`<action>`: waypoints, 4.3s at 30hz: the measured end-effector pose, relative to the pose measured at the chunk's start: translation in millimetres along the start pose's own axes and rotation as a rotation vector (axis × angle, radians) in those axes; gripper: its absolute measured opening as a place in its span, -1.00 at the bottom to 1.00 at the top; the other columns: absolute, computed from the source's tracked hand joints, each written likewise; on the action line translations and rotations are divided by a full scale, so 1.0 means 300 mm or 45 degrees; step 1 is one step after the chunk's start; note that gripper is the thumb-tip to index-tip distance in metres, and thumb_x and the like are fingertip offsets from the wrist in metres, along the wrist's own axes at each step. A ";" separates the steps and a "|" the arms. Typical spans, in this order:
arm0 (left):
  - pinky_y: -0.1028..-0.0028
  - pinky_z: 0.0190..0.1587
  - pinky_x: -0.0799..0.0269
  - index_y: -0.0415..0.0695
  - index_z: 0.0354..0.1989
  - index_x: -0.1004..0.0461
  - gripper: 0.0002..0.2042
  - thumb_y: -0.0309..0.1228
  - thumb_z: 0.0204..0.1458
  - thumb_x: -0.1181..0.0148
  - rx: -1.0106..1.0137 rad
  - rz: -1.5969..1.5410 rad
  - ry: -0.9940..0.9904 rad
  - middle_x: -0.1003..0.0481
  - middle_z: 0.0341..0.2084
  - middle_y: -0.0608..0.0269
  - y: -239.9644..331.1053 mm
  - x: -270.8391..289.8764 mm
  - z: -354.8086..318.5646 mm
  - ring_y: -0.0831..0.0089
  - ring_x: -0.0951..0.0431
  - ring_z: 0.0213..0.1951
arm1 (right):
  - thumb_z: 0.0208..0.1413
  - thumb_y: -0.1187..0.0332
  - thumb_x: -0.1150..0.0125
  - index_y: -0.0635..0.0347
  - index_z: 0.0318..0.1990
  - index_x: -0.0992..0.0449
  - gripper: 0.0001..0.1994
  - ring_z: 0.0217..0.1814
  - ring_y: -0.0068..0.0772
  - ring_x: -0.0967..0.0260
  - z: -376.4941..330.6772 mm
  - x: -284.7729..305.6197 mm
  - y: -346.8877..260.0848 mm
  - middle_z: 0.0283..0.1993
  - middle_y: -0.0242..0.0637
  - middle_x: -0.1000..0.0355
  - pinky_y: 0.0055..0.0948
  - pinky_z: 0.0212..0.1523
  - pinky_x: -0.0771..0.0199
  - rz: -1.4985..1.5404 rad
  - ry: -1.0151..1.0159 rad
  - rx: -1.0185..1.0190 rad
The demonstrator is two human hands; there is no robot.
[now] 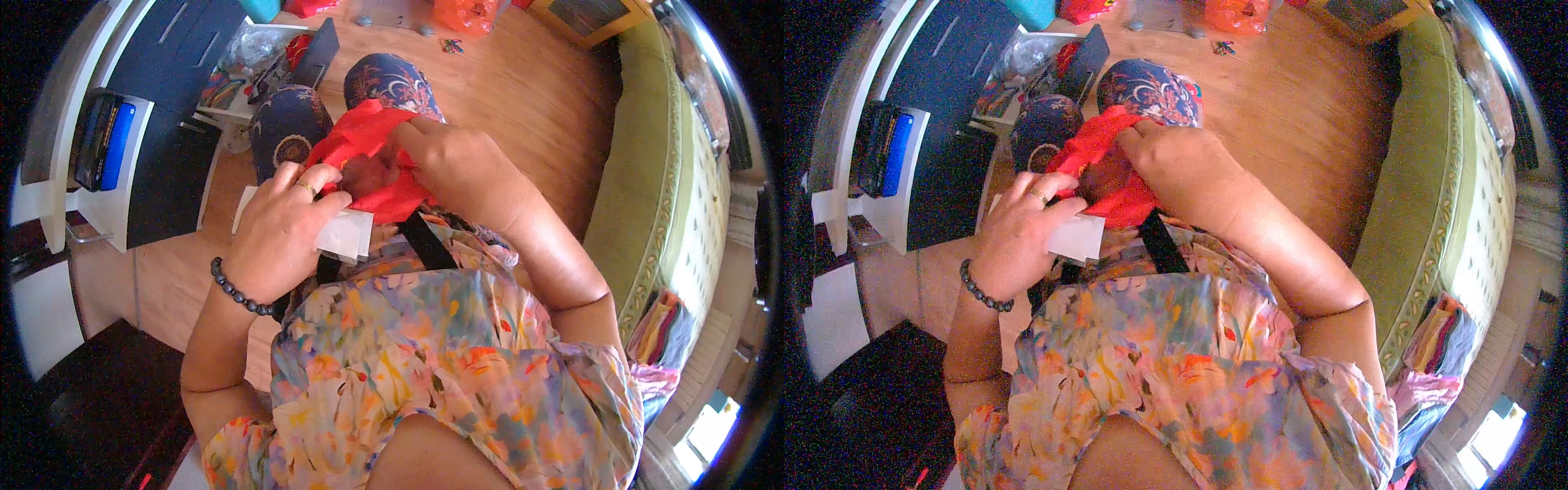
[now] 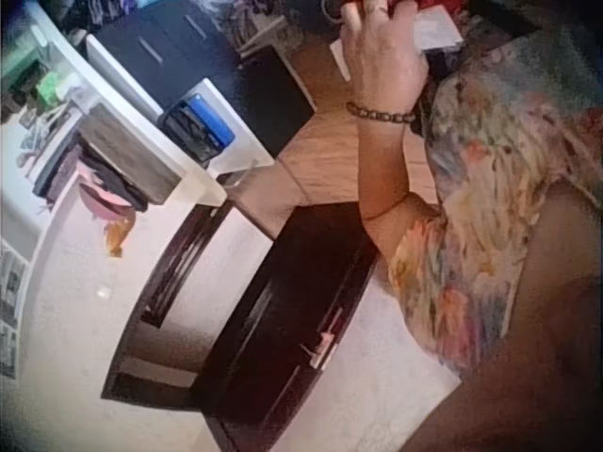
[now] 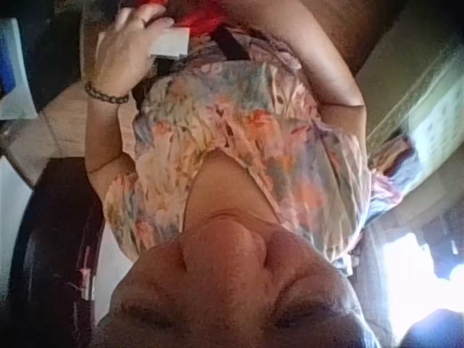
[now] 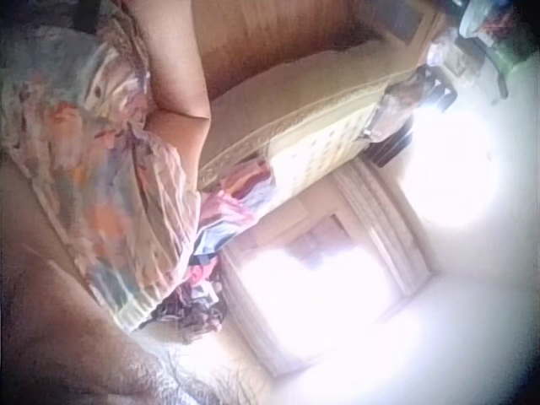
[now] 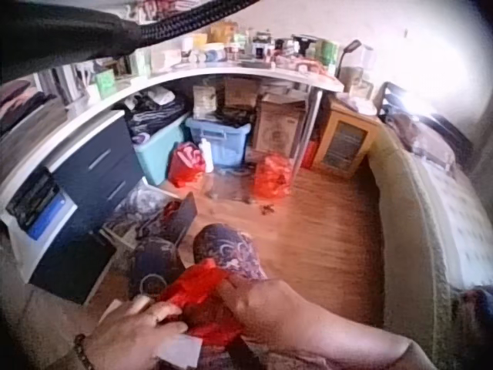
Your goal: The person sits on a low stool and rummages through a drawer, pulling out various items including plastic bags and a red cloth pouch. They open the pouch to reveal small cards and a plastic bag containing dried food items, which they inspect and break apart. The person then retrieves a small packet of incense sticks from the drawer and handles them.
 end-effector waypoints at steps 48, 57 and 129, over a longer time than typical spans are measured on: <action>0.19 0.13 -0.23 -0.20 -0.32 -0.43 -0.73 -0.68 -0.28 -0.08 0.045 -0.089 0.040 -0.18 0.18 -0.07 0.000 -0.088 -0.028 -0.04 -0.22 0.12 | -0.27 0.36 -0.27 0.30 -0.27 -0.44 -0.66 -0.20 -0.26 -0.41 0.092 -0.237 -0.005 -0.30 -0.10 -0.43 -0.38 -0.17 -0.39 0.803 -0.422 0.111; 0.19 0.14 -0.21 -0.19 -0.30 -0.43 -0.69 -0.70 -0.33 -0.12 0.055 -0.141 0.046 -0.22 0.16 -0.02 -0.011 -0.082 -0.027 -0.04 -0.19 0.14 | -0.13 0.32 -0.32 0.20 -0.36 -0.47 -0.78 -0.31 -0.25 -0.40 0.051 -0.126 -0.021 -0.38 -0.19 -0.43 -0.35 -0.27 -0.39 0.946 -0.294 0.353; 0.35 0.06 -0.35 -0.20 0.10 -0.27 -0.50 -0.43 -0.06 -0.22 0.354 -2.380 0.322 -0.42 -0.05 0.20 -0.351 -0.350 0.234 0.35 -0.45 -0.02 | 0.02 0.31 -0.11 0.26 0.05 -0.31 -0.58 0.05 -0.21 -0.34 0.032 -0.213 0.368 0.03 -0.14 -0.37 -0.17 0.12 -0.28 2.386 0.316 -0.370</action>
Point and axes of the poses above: each hand's wrist, its own z-axis towards the middle knuckle, its own x-axis out of the back of the hand, y = z × x, the point moved 7 cm from there along z, towards the middle knuckle
